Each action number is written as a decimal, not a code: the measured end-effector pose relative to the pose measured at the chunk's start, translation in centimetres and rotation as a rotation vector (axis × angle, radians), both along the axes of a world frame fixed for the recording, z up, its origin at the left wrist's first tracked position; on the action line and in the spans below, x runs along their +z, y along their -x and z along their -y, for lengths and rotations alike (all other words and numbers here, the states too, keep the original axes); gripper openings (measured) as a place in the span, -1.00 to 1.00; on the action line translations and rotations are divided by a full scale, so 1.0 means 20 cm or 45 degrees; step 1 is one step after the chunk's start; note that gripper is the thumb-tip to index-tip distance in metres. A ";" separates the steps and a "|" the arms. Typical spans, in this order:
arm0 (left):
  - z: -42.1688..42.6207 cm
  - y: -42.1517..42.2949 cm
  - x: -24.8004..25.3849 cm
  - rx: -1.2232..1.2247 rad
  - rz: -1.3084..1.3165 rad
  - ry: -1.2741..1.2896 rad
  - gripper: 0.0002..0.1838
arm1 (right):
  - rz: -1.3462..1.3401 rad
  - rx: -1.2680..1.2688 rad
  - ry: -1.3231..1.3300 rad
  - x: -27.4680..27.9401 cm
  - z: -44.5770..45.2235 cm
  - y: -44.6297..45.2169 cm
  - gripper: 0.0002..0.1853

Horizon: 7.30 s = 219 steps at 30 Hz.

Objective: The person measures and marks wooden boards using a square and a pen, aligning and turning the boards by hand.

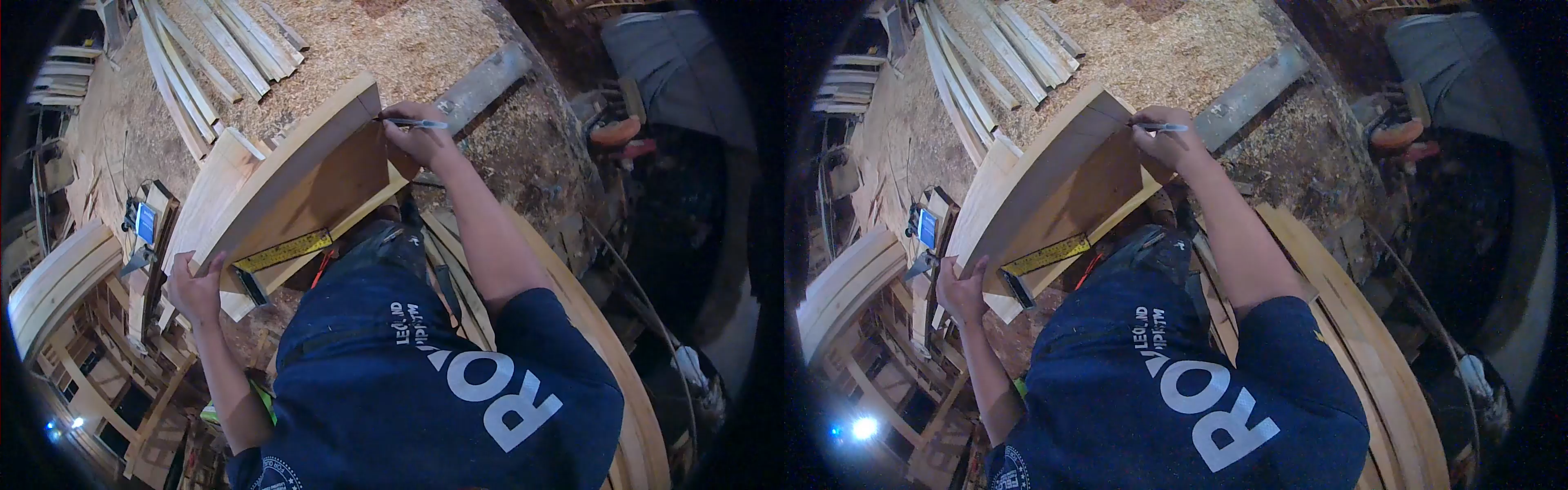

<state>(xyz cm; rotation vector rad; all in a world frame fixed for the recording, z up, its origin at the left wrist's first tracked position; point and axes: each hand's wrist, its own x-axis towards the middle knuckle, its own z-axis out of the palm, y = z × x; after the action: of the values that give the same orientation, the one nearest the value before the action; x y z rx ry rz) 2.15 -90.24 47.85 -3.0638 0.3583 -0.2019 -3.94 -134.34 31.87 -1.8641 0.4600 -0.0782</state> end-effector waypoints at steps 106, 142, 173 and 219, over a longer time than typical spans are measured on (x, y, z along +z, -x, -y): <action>-1.41 -0.09 0.05 0.033 -0.760 1.319 -0.47 | 0.407 0.668 0.130 0.08 -2.73 -0.08 -0.72; -1.41 -0.09 0.05 0.064 -0.755 1.252 -0.46 | -0.130 0.793 0.089 0.27 -2.53 0.10 -0.79; -0.08 -0.13 0.09 -0.320 -0.472 0.511 -0.76 | -0.055 0.691 0.500 0.28 -1.26 0.29 -0.69; -0.94 -0.42 -0.61 -0.523 -1.002 0.531 -0.34 | -0.173 0.376 1.008 0.25 -1.55 0.28 -0.28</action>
<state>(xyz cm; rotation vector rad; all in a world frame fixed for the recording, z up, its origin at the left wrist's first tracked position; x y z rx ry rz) 10.49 -71.37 35.66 -3.2711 1.0920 1.0722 -9.51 -103.38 36.95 -2.7099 0.2496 0.0798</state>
